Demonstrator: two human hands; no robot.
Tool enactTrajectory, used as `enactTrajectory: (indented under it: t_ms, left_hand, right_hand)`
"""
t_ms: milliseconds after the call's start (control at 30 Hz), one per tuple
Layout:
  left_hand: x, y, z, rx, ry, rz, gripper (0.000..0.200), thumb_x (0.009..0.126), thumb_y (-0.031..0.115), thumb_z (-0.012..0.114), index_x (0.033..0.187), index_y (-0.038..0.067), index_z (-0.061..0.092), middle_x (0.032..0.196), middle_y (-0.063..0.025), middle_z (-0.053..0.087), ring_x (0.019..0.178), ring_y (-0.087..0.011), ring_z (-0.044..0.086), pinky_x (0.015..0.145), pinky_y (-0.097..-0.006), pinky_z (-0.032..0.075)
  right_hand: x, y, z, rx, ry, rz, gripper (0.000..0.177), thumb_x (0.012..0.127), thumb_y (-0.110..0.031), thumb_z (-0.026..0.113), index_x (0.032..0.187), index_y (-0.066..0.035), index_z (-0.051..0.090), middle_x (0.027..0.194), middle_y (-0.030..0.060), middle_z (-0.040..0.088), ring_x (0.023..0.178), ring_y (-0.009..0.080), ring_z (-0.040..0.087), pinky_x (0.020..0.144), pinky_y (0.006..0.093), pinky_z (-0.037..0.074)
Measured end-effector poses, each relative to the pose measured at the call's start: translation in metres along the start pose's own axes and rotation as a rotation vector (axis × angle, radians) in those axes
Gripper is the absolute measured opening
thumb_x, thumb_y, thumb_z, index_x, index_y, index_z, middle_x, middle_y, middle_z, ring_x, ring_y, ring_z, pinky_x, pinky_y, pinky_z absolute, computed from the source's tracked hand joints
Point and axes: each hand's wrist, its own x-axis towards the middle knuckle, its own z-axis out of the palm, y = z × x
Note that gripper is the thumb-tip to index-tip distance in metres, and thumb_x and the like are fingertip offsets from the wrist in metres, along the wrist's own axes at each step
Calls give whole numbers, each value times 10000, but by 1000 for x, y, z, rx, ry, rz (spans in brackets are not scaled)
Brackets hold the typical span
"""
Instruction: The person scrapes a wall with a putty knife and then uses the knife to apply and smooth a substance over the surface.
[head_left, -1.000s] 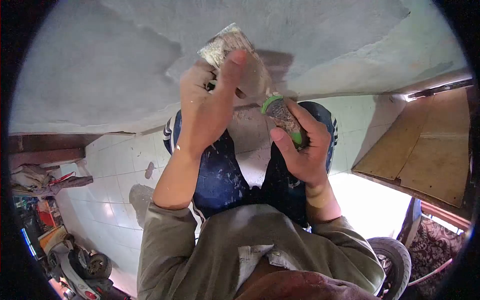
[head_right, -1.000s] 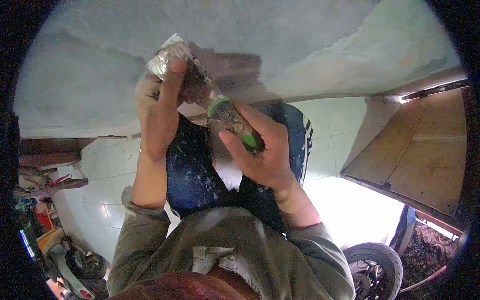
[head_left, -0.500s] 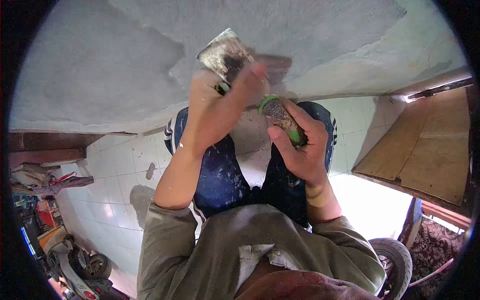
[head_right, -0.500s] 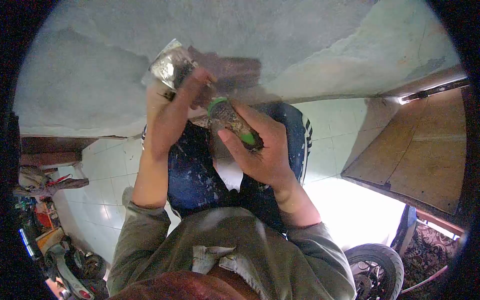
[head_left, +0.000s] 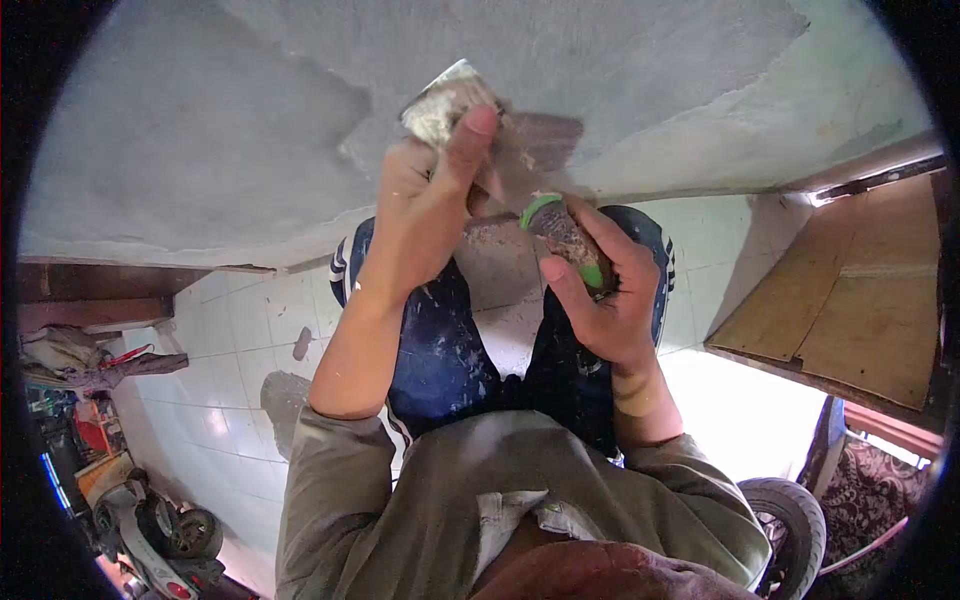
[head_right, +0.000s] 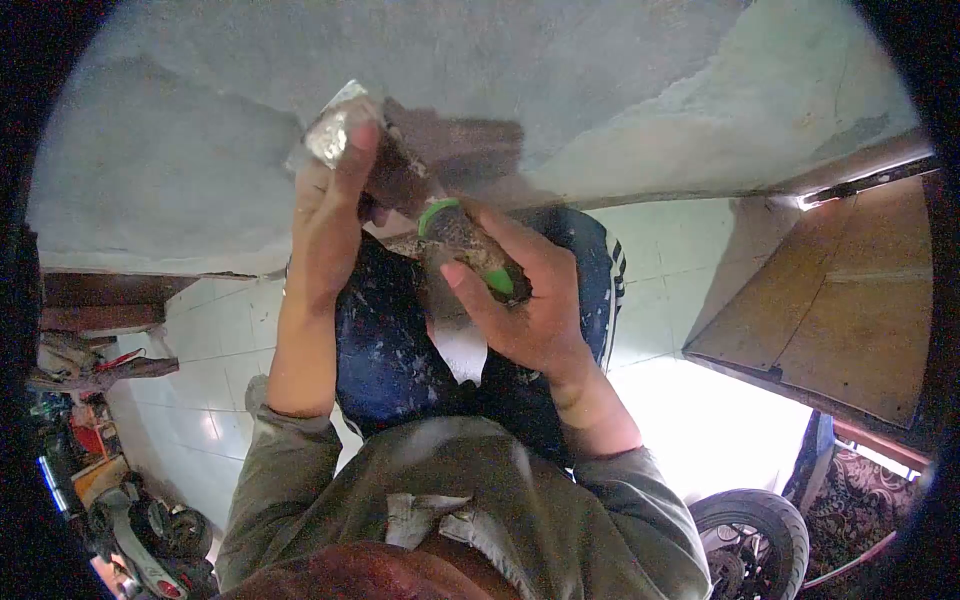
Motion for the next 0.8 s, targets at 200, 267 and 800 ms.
enactTrajectory:
  t_ms: [200, 267, 800]
  left_hand:
    - [-2, -9, 5, 405, -163, 334, 207, 928, 223, 759, 997, 56, 658, 865, -1, 669, 738, -62, 573, 618, -235, 442]
    - [-2, -8, 7, 365, -136, 279, 174, 926, 184, 757, 949, 49, 649, 818, 16, 637, 724, -57, 559, 611, -243, 447]
    - [-3, -1, 6, 263, -181, 149, 195, 913, 63, 723, 1099, 23, 677, 1001, -43, 716, 920, -136, 671, 808, -278, 539]
  right_hand:
    - [-5, 8, 0, 45, -5, 45, 476, 883, -143, 771, 1297, 40, 626, 1137, 198, 720, 1035, 239, 712, 904, 337, 536]
    - [-2, 4, -2, -1, -38, 13, 497, 878, -104, 758, 1310, 85, 599, 1099, 161, 734, 977, 152, 674, 881, 275, 515]
    - [-1, 3, -1, -1, -10, 4, 484, 876, -115, 760, 1295, 76, 612, 1049, 143, 736, 935, 147, 674, 857, 269, 516]
